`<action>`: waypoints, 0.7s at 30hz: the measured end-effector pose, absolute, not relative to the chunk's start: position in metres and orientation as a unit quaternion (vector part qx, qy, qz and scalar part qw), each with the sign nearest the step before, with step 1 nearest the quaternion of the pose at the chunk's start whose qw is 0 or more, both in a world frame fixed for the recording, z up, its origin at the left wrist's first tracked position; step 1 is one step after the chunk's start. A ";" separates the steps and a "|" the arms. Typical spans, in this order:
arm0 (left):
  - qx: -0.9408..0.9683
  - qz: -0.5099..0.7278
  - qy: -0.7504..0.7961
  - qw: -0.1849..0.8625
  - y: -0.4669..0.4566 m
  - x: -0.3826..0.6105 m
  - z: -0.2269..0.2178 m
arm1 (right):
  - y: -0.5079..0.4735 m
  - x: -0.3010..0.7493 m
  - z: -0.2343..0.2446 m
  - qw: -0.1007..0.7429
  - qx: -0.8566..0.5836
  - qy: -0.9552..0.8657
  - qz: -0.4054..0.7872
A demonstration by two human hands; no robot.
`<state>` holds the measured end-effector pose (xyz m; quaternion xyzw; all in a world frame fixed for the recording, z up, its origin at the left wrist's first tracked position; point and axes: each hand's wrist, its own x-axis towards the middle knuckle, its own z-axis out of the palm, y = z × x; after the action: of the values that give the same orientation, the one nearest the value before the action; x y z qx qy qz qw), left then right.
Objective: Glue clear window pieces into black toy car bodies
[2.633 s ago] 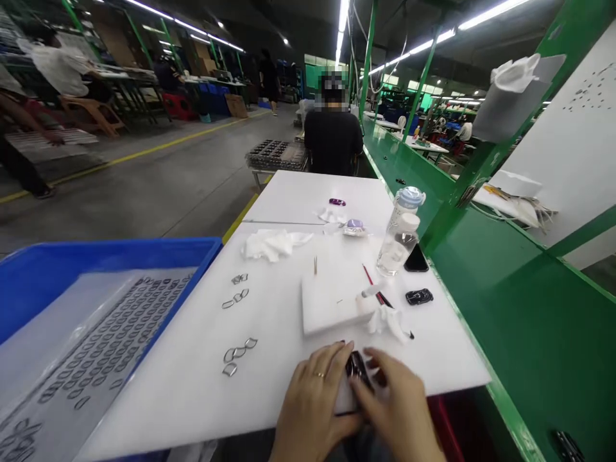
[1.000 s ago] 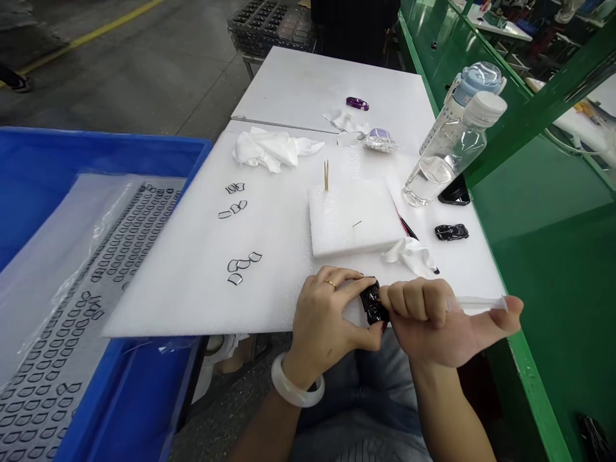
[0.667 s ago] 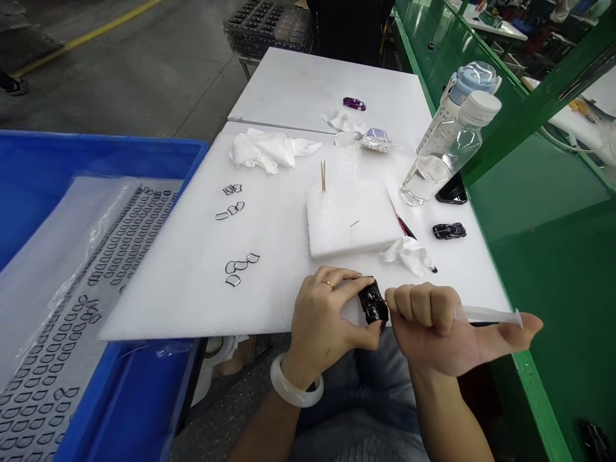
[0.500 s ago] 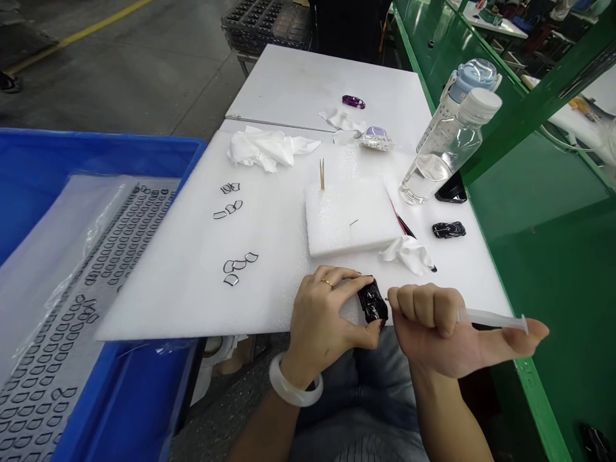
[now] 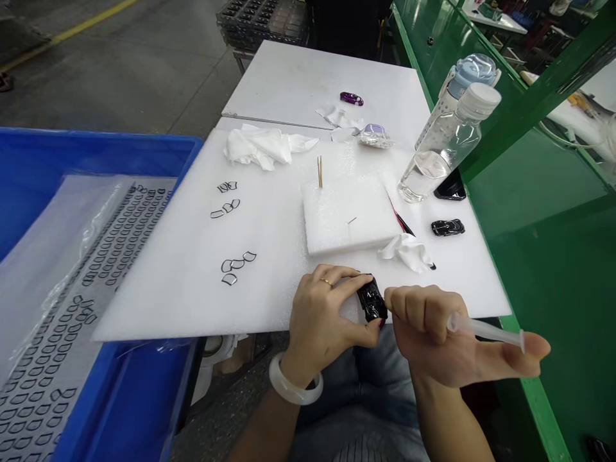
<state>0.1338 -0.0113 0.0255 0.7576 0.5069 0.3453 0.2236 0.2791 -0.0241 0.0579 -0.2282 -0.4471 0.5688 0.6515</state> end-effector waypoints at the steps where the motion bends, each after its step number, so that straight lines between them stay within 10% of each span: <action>1: 0.758 0.346 0.506 0.222 -0.011 0.134 0.025 | -0.024 0.278 0.060 0.647 -0.231 -0.451 0.570; 21: 0.816 0.308 0.457 0.171 -0.017 0.125 0.012 | 0.069 0.303 0.082 0.585 -0.445 -0.559 0.384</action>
<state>0.1251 -0.0167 0.0122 0.8164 0.4572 0.3085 0.1714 0.3033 0.0693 0.0823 -0.4448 -0.5592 0.3836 0.5850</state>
